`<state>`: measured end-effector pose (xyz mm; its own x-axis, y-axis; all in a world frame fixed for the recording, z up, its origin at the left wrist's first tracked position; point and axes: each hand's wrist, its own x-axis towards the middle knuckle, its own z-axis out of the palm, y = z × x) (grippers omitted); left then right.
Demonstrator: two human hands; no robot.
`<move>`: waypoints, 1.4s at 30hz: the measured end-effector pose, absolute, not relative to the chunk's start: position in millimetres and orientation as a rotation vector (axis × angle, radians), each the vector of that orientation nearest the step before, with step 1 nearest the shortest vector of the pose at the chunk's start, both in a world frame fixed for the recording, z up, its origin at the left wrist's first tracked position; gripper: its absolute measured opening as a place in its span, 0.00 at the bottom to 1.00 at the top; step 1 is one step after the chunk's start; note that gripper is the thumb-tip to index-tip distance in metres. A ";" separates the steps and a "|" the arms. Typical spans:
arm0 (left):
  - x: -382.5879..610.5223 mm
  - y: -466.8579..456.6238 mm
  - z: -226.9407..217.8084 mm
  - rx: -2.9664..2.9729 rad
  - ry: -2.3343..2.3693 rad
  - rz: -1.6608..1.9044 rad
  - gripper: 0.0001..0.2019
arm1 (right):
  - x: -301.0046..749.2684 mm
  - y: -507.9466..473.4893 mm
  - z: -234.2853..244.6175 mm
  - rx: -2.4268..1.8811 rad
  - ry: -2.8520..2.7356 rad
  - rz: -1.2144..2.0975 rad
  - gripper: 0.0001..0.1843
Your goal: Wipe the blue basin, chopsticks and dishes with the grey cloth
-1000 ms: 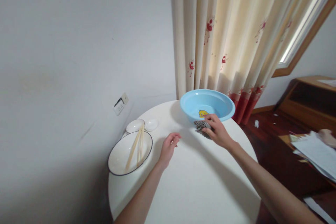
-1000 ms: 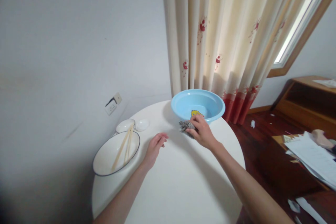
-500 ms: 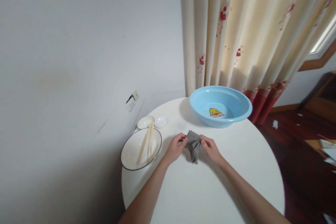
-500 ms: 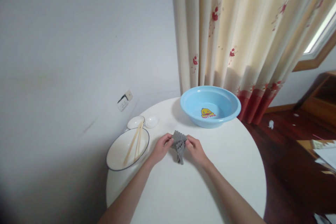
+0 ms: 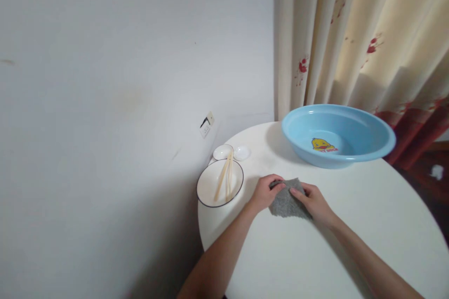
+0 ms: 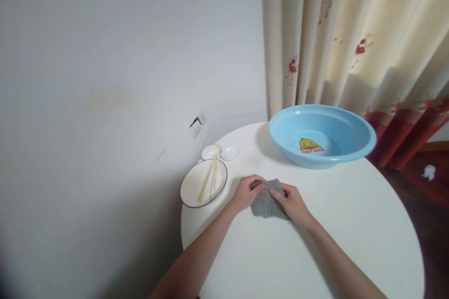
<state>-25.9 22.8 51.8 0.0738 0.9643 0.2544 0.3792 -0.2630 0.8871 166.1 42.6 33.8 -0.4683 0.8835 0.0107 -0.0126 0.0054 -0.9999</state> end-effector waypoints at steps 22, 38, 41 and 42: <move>-184.0 -1.0 136.3 1.429 2.214 0.953 0.11 | 172.3 48.5 19.9 -1.258 -1.210 1.177 0.28; -219.2 -2.6 101.7 1.070 1.899 0.742 0.12 | 168.8 48.3 14.1 -1.236 -1.335 1.193 0.28; -220.2 -6.2 117.7 1.071 1.908 0.871 0.11 | 168.5 48.2 15.1 -1.234 -1.357 1.175 0.28; -217.7 -8.2 124.5 1.077 1.905 0.930 0.11 | 168.5 48.2 15.7 -1.230 -1.364 1.170 0.28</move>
<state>-217.7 -8.2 124.5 -0.3692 0.8953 -0.2493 0.3543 0.3836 0.8528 168.5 48.2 15.7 -0.0694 0.9969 0.0379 0.1143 0.0457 -0.9924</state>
